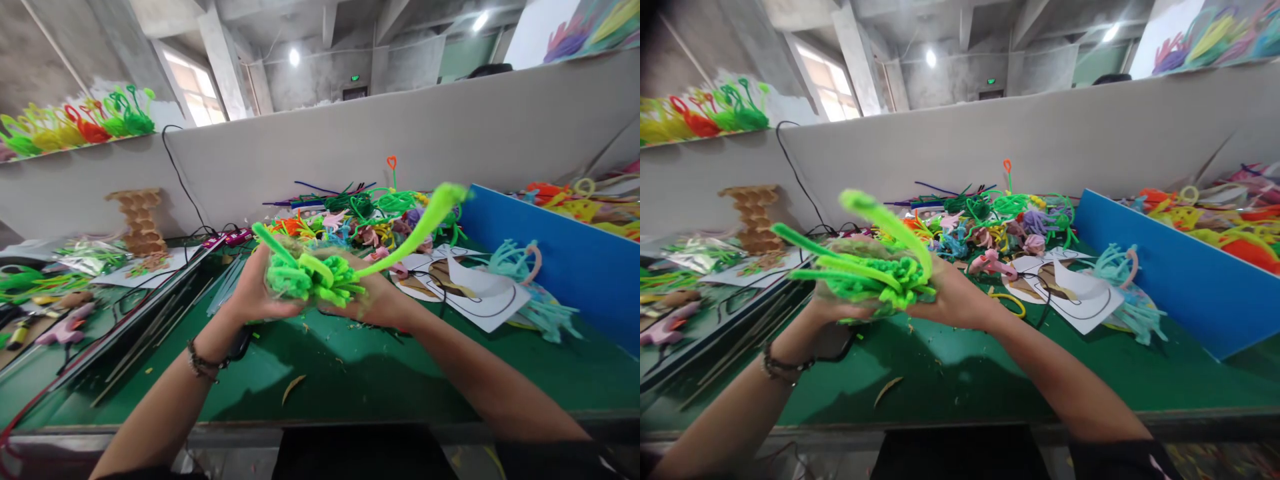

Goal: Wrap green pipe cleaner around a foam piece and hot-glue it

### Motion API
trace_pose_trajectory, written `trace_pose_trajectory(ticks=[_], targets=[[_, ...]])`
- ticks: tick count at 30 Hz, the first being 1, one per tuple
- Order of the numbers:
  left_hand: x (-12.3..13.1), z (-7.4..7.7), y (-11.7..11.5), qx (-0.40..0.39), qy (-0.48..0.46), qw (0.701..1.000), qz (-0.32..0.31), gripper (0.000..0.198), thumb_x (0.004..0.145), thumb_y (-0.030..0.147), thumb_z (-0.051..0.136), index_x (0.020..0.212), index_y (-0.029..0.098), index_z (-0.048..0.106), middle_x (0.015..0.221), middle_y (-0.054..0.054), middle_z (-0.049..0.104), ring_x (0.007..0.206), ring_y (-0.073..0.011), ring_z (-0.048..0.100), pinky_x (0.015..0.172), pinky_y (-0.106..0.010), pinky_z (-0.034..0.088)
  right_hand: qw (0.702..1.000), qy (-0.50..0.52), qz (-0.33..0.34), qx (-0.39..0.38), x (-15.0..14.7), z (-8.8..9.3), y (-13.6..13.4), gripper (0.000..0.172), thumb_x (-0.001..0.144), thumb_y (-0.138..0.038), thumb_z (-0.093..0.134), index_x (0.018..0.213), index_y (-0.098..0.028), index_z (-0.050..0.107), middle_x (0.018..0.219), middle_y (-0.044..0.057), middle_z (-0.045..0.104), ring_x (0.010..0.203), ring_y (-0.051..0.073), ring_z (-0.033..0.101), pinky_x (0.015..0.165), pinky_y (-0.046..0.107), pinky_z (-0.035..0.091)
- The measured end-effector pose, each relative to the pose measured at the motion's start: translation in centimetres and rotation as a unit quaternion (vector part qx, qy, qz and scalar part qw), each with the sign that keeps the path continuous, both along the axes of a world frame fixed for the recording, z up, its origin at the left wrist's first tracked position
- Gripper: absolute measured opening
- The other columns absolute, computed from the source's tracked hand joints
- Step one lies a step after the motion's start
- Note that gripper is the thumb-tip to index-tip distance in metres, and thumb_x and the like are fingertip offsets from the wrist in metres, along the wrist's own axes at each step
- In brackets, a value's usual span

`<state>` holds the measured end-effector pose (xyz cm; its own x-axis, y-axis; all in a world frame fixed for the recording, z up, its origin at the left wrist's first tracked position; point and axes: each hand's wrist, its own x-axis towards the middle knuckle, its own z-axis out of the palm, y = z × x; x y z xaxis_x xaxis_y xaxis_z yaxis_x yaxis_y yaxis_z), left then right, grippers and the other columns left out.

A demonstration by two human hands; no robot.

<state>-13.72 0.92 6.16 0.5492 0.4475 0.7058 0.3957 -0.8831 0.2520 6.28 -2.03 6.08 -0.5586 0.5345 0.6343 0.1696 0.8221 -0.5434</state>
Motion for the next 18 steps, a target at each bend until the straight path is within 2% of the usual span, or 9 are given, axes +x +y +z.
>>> trace_pose_trajectory(ticks=[3,6,9,12,15,18], targets=[[0.3,0.6,0.1,0.012,-0.062,0.997,-0.032,0.056,0.067,0.052,0.057,0.111,0.022,0.039,0.099,-0.008,0.055,0.090,-0.0227,0.056,0.079,-0.040,0.046,0.999,0.015,-0.030,-0.015,0.1,0.0,0.3,0.019,0.074,-0.026,0.059,0.090,-0.017,0.055,0.097,0.005,0.059,0.091,0.017,0.056,0.081,0.032,0.047],[0.6,1.0,0.0,0.013,-0.077,0.997,-0.019,0.050,0.071,0.047,0.058,0.110,0.021,0.042,0.101,-0.008,0.056,0.091,-0.0211,0.057,0.077,-0.036,0.048,0.996,0.031,-0.063,-0.062,0.2,0.1,0.6,0.014,0.075,-0.028,0.057,0.082,-0.016,0.054,0.084,0.003,0.060,0.076,0.015,0.057,0.066,0.027,0.049],[0.7,0.5,-0.2,-0.015,-0.043,0.999,0.025,0.055,0.069,0.047,0.061,0.112,0.018,0.041,0.105,-0.009,0.056,0.093,-0.0218,0.057,0.076,-0.035,0.049,0.990,0.051,-0.096,-0.088,0.4,0.1,0.8,0.016,0.077,-0.032,0.054,0.076,-0.016,0.053,0.074,0.002,0.059,0.071,0.015,0.056,0.062,0.028,0.047],[0.7,-0.4,-0.2,-0.061,0.014,0.996,0.068,0.060,0.067,0.043,0.065,0.115,0.017,0.041,0.105,-0.011,0.058,0.093,-0.0234,0.058,0.079,-0.037,0.048,0.987,0.048,-0.118,-0.099,0.6,0.1,0.8,0.026,0.077,-0.038,0.052,0.062,-0.018,0.048,0.057,-0.002,0.052,0.059,0.013,0.053,0.060,0.028,0.046],[0.6,-0.9,0.0,-0.095,0.012,0.993,0.066,0.045,0.071,0.038,0.063,0.107,0.016,0.049,0.096,-0.008,0.062,0.085,-0.0211,0.060,0.074,-0.035,0.049,0.973,0.069,-0.124,-0.180,0.4,0.1,0.5,0.031,0.076,-0.044,0.053,0.060,-0.019,0.044,0.048,-0.005,0.046,0.045,0.009,0.046,0.045,0.024,0.040],[0.7,-1.0,0.5,-0.130,-0.020,0.991,0.038,0.034,0.072,0.038,0.061,0.097,0.016,0.054,0.084,-0.005,0.064,0.077,-0.0184,0.060,0.069,-0.032,0.050,0.952,0.120,-0.116,-0.257,0.1,0.1,0.2,0.031,0.069,-0.046,0.061,0.069,-0.019,0.045,0.050,-0.006,0.049,0.045,0.008,0.048,0.040,0.021,0.038]])
